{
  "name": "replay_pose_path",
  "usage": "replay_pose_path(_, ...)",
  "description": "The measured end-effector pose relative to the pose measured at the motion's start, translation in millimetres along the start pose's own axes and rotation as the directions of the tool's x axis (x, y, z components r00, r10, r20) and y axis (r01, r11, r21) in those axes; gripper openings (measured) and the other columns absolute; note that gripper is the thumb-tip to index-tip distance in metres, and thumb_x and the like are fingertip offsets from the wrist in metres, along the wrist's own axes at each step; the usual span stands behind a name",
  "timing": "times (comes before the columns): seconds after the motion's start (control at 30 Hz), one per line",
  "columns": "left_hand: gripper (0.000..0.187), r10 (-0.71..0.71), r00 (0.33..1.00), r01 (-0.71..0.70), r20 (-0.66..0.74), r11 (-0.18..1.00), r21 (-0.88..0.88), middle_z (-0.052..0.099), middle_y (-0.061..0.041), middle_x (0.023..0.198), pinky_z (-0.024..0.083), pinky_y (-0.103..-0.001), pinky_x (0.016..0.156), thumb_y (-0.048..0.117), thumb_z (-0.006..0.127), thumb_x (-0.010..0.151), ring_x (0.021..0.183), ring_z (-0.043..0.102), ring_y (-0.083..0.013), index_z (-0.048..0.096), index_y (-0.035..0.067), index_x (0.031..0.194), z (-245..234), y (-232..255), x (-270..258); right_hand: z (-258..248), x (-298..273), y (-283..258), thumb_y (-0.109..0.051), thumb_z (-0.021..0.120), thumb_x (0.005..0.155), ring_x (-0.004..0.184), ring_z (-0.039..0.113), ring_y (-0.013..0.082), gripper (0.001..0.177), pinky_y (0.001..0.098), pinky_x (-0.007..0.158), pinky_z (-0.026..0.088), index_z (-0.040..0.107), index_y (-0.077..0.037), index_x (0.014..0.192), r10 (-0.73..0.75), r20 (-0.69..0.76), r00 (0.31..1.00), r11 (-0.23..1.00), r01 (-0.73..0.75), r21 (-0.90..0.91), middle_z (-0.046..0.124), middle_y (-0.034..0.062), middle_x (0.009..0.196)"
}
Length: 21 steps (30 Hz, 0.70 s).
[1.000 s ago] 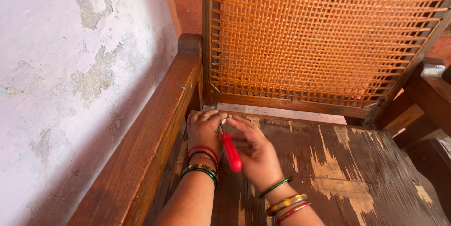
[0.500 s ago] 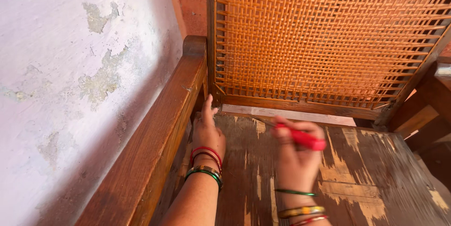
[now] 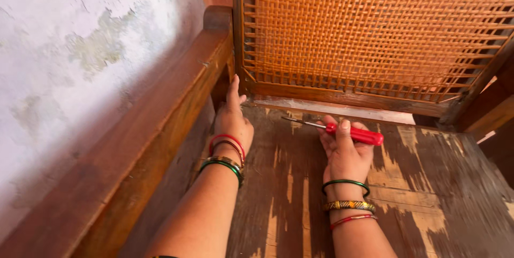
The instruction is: The person uses a red-handled screwdriver to loosen and remove screws from the frame of a wooden chair with a cane backrest. They work on the left side of the chair, removing screws from the joint between the backrest and the seat frame.
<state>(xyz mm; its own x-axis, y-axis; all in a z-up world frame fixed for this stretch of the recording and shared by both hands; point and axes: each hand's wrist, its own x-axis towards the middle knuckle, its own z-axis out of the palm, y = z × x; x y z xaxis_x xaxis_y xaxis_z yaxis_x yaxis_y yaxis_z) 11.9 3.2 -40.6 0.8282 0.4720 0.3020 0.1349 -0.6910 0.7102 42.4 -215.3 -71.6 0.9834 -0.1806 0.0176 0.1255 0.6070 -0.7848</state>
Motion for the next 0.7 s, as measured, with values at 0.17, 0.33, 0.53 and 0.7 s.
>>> replay_pose_path(0.17, 0.094, -0.041, 0.999, 0.040, 0.032, 0.999, 0.022, 0.067, -0.006, 0.136, 0.050, -0.041, 0.102, -0.012, 0.050, 0.084, 0.114, 0.065, -0.0285, 0.017, 0.032, 0.161, -1, 3, -1, -3, 2, 3, -0.017, 0.065, 0.099, 0.095, 0.076, 0.0301, 0.022, 0.0451, 0.087, 0.064, 0.050, -0.009, 0.113, 0.020, -0.054, 0.998, 1.000, -0.019, 0.024, 0.073, 0.0177, 0.105)
replay_pose_path(0.33, 0.093, -0.057, 0.997, 0.057, 0.055, 0.998, 0.003, 0.069, -0.008, 0.133, 0.053, -0.039, 0.100, -0.010, 0.051, 0.083, 0.109, 0.069, -0.0260, 0.021, 0.031, 0.161, 2, 3, -1, -5, 3, 5, -0.020, 0.065, 0.099, 0.093, 0.076, 0.0310, 0.021, 0.0452, 0.086, 0.065, 0.054, -0.007, 0.112, 0.022, -0.037, 0.999, 0.999, -0.021, 0.026, 0.073, 0.0184, 0.104)
replay_pose_path(0.53, 0.091, -0.045, 0.994, 0.039, 0.099, 0.997, 0.065, 0.067, -0.011, 0.134, 0.053, -0.040, 0.101, -0.007, 0.053, 0.084, 0.112, 0.069, -0.0269, 0.020, 0.027, 0.161, 1, 10, -1, -2, 1, -2, -0.022, 0.064, 0.098, 0.090, 0.076, 0.0290, 0.021, 0.0427, 0.086, 0.063, 0.055, -0.007, 0.111, 0.070, -0.048, 0.996, 0.998, -0.070, -0.001, 0.074, 0.0188, 0.104)
replay_pose_path(0.7, 0.091, -0.081, 0.988, 0.060, 0.133, 0.987, 0.152, 0.065, -0.010, 0.136, 0.050, -0.040, 0.103, -0.007, 0.054, 0.084, 0.116, 0.065, -0.0289, 0.017, 0.025, 0.162, -4, 16, -3, -7, -3, -4, -0.022, 0.064, 0.099, 0.091, 0.076, 0.0276, 0.022, 0.0406, 0.087, 0.062, 0.057, -0.005, 0.111, 0.076, -0.012, 0.997, 0.997, -0.076, -0.033, 0.075, 0.0189, 0.106)
